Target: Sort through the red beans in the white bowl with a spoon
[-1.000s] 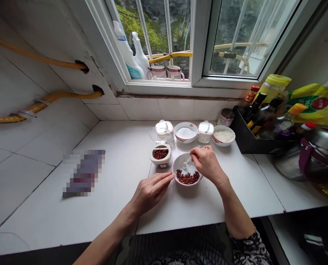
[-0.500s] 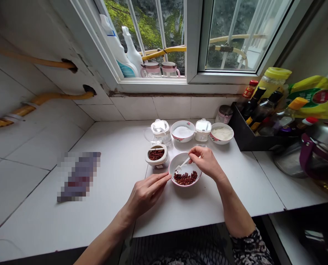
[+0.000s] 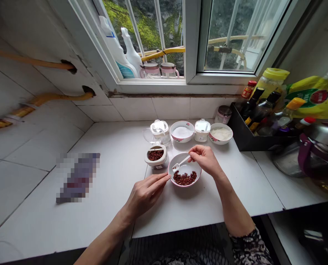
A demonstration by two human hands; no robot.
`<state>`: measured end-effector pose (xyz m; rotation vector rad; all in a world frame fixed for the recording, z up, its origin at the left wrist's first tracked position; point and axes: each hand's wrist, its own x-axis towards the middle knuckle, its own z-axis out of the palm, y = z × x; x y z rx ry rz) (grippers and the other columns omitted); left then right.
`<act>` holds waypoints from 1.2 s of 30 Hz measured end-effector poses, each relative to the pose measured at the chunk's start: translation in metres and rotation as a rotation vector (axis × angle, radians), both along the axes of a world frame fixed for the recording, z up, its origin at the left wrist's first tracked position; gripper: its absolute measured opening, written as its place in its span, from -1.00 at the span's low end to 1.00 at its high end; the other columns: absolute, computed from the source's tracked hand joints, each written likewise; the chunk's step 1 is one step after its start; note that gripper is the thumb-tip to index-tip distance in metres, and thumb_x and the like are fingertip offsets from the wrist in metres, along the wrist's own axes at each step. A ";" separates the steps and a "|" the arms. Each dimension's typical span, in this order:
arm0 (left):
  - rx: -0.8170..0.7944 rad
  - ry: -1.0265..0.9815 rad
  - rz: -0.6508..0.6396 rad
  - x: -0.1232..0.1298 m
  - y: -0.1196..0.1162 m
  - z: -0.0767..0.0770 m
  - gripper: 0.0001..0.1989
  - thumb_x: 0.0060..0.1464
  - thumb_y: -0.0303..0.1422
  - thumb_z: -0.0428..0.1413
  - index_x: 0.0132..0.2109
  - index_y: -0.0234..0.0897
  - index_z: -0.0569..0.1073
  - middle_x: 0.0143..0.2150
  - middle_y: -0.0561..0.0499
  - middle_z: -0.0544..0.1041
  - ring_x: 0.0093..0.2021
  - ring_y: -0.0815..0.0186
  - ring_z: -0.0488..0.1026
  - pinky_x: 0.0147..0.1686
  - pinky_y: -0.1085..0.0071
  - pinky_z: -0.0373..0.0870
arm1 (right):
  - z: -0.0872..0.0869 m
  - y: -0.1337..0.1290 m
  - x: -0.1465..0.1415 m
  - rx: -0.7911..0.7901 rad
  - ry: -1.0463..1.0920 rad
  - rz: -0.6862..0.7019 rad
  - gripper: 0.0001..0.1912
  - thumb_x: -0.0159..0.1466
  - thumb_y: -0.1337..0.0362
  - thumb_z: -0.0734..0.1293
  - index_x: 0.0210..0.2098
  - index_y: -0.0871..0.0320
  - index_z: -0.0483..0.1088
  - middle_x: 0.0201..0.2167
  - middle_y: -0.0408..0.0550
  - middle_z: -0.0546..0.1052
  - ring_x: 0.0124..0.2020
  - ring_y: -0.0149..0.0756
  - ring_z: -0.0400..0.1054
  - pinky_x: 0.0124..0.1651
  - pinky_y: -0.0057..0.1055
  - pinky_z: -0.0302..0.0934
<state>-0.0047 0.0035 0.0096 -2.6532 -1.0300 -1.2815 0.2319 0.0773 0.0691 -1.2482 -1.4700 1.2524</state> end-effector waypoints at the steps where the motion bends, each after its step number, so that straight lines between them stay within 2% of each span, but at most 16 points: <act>1: 0.003 0.001 0.004 0.000 0.000 0.000 -0.65 0.24 -0.59 0.02 0.12 -0.29 0.45 -0.07 -0.12 0.61 -0.15 0.26 0.58 -0.21 0.39 0.56 | 0.000 0.001 0.000 -0.011 0.019 -0.002 -0.75 0.04 0.11 0.44 -0.47 0.18 0.44 -0.59 -0.13 0.51 -0.51 -0.32 0.45 -0.36 -0.38 0.29; 8: 0.006 -0.005 0.010 0.001 0.000 -0.001 -0.65 0.26 -0.56 0.01 0.14 -0.27 0.44 -0.07 -0.12 0.61 -0.15 0.27 0.58 -0.23 0.40 0.56 | 0.003 0.005 -0.006 -0.012 0.073 -0.063 -0.69 0.01 0.05 0.48 -0.44 0.18 0.46 -0.59 -0.07 0.56 -0.51 -0.29 0.44 -0.34 -0.34 0.29; 12: 0.015 -0.004 0.007 0.001 0.000 0.000 -0.67 0.26 -0.56 0.02 0.12 -0.30 0.44 -0.08 -0.12 0.61 -0.17 0.26 0.58 -0.24 0.38 0.56 | 0.013 0.007 -0.024 0.137 0.061 -0.106 -0.74 0.11 0.08 0.42 -0.40 0.16 0.45 -0.54 -0.05 0.58 -0.46 -0.25 0.48 -0.32 -0.32 0.31; 15: 0.018 -0.003 0.013 0.002 0.000 0.000 -0.69 0.26 -0.57 0.01 0.10 -0.32 0.45 -0.09 -0.12 0.61 -0.18 0.26 0.58 -0.25 0.38 0.56 | 0.018 0.002 -0.040 0.383 -0.055 -0.160 -0.85 0.24 0.18 0.34 -0.33 0.13 0.45 -0.45 -0.05 0.61 -0.40 -0.23 0.50 -0.25 -0.29 0.32; 17: 0.015 -0.001 0.013 0.002 0.000 0.000 -0.70 0.26 -0.57 0.01 0.09 -0.32 0.45 -0.08 -0.12 0.61 -0.18 0.26 0.58 -0.25 0.39 0.55 | 0.017 -0.003 -0.049 0.634 -0.197 -0.167 -0.91 0.31 0.27 0.30 -0.29 0.12 0.44 -0.42 -0.05 0.62 -0.36 -0.23 0.50 -0.15 -0.24 0.30; 20: 0.015 -0.004 0.015 0.003 0.000 0.000 -0.70 0.27 -0.56 0.01 0.10 -0.30 0.45 -0.08 -0.12 0.61 -0.18 0.27 0.58 -0.25 0.39 0.55 | 0.012 -0.009 -0.055 1.039 -0.405 -0.066 -0.86 0.34 0.42 0.24 -0.26 0.13 0.43 -0.45 -0.09 0.61 -0.41 -0.29 0.43 -0.07 -0.22 0.24; 23: 0.022 -0.009 0.022 0.003 0.001 0.000 -0.69 0.27 -0.56 0.01 0.11 -0.29 0.44 -0.09 -0.11 0.61 -0.19 0.27 0.58 -0.26 0.39 0.55 | 0.010 -0.013 -0.055 1.240 -0.484 -0.007 -0.83 0.33 0.49 0.22 -0.22 0.15 0.40 -0.45 -0.11 0.59 -0.47 -0.34 0.37 -0.05 -0.24 0.21; 26: 0.025 -0.007 0.022 0.003 0.001 0.000 -0.68 0.27 -0.55 0.00 0.11 -0.29 0.44 -0.10 -0.11 0.61 -0.20 0.27 0.58 -0.27 0.40 0.55 | 0.011 -0.014 -0.055 1.264 -0.475 -0.005 -0.83 0.33 0.50 0.23 -0.21 0.16 0.39 -0.43 -0.11 0.59 -0.45 -0.35 0.35 -0.05 -0.25 0.20; 30: 0.038 -0.013 0.024 0.003 0.001 -0.001 -0.68 0.28 -0.54 0.00 0.12 -0.28 0.44 -0.11 -0.11 0.61 -0.20 0.28 0.58 -0.28 0.41 0.55 | 0.006 -0.011 -0.059 1.305 -0.563 0.090 -0.73 0.30 0.57 0.15 -0.22 0.16 0.40 -0.44 -0.13 0.58 -0.41 -0.33 0.34 -0.07 -0.29 0.18; 36: 0.027 -0.007 0.021 0.002 0.001 -0.001 -0.66 0.27 -0.56 0.01 0.14 -0.26 0.43 -0.10 -0.10 0.61 -0.21 0.27 0.58 -0.29 0.40 0.55 | 0.000 -0.008 -0.059 1.304 -0.605 0.075 -0.71 0.28 0.59 0.15 -0.21 0.16 0.40 -0.44 -0.11 0.58 -0.41 -0.31 0.32 -0.04 -0.27 0.17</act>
